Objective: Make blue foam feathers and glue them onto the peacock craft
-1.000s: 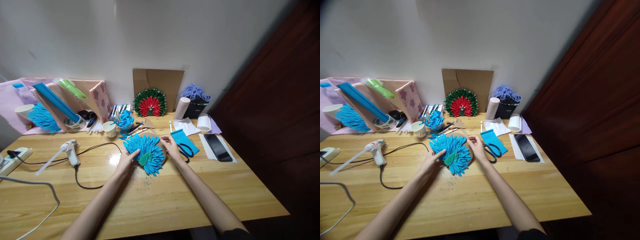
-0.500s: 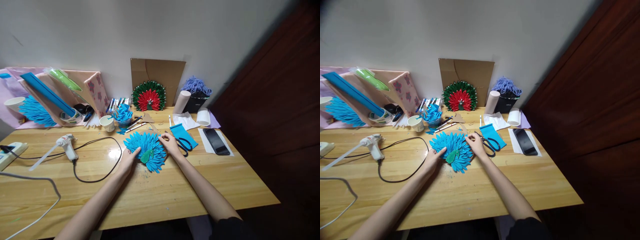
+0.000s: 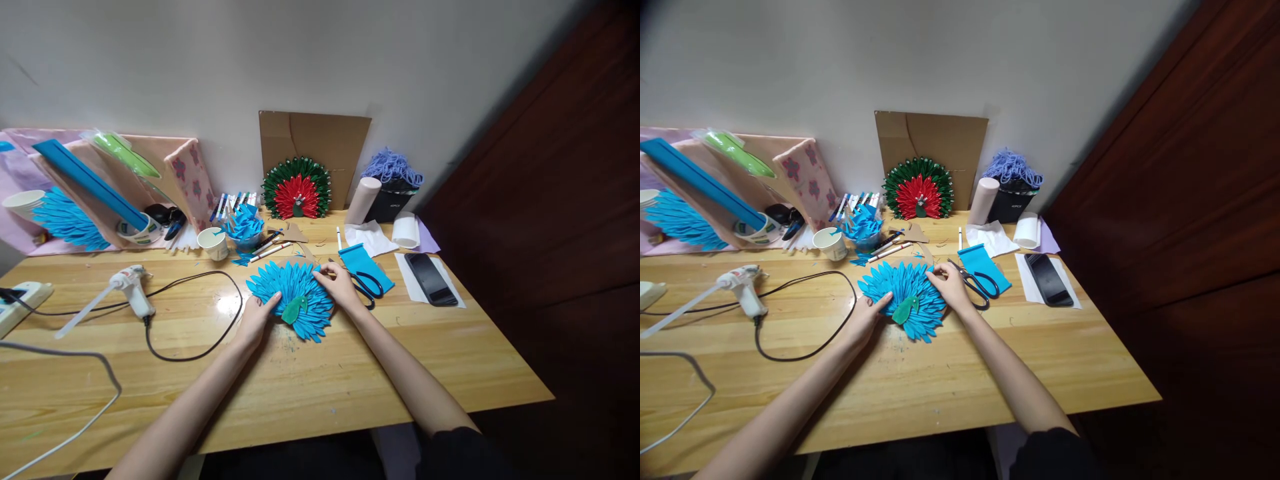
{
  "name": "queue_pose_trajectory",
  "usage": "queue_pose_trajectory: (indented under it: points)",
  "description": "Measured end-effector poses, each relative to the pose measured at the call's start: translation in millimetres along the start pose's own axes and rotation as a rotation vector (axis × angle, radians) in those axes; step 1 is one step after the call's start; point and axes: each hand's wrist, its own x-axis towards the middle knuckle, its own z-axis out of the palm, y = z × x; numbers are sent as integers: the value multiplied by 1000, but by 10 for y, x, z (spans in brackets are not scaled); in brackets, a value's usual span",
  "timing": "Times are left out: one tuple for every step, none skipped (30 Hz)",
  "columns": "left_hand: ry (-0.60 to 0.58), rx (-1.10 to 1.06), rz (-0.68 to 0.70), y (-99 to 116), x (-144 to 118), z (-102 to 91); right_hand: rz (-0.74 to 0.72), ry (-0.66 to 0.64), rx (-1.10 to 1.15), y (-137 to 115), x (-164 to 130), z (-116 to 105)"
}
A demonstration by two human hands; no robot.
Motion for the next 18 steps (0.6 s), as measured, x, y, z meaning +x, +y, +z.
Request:
queue_pose_trajectory:
  points:
    - [-7, 5, -8, -1, -2, -1, -1, -5, 2, -4, 0, -2]
    - [-13, 5, -15, -1, -3, -2, 0, -10, 7, -8, -1, -3]
    - [-16, 2, -18, 1, -5, -2, 3, -14, 13, -12, -2, -3]
    - [-15, -3, -20, 3, -7, -1, 5, -18, 20, -14, -2, -1]
    - [-11, -8, -21, 5, -9, 1, 8, -21, 27, -16, -3, 1]
    - [-8, -13, -22, 8, -11, 3, 10, -25, 33, -17, -4, 4]
    - [-6, -17, -23, 11, -13, 5, 13, -27, 36, -16, -5, 8]
    - [-7, -20, -25, 13, -14, 6, 17, -30, 39, -13, -6, 12]
    - [-7, -22, -25, 15, -15, 8, 22, -32, 39, -9, -7, 16]
    - [-6, -24, -22, 16, -15, 8, 28, -32, 38, -4, -8, 21]
    - [-6, -26, -20, 15, -15, 8, 35, -31, 37, 1, -8, 24]
    - [-6, -25, -19, 14, -15, 8, 41, -33, 35, 6, -8, 27]
    - [-7, -24, -19, 11, -15, 7, 46, -38, 34, 8, -8, 29]
    - [-8, -25, -20, 8, -15, 7, 50, -43, 34, 9, -8, 29]
    - [-7, -28, -20, 4, -14, 7, 54, -48, 36, 7, -7, 27]
    - [-3, -30, -22, 0, -13, 7, 57, -53, 38, 2, -6, 25]
    - [2, -31, -23, -4, -12, 8, 58, -58, 41, -3, -6, 21]
    - [5, -32, -25, -8, -10, 9, 56, -58, 43, -10, -6, 16]
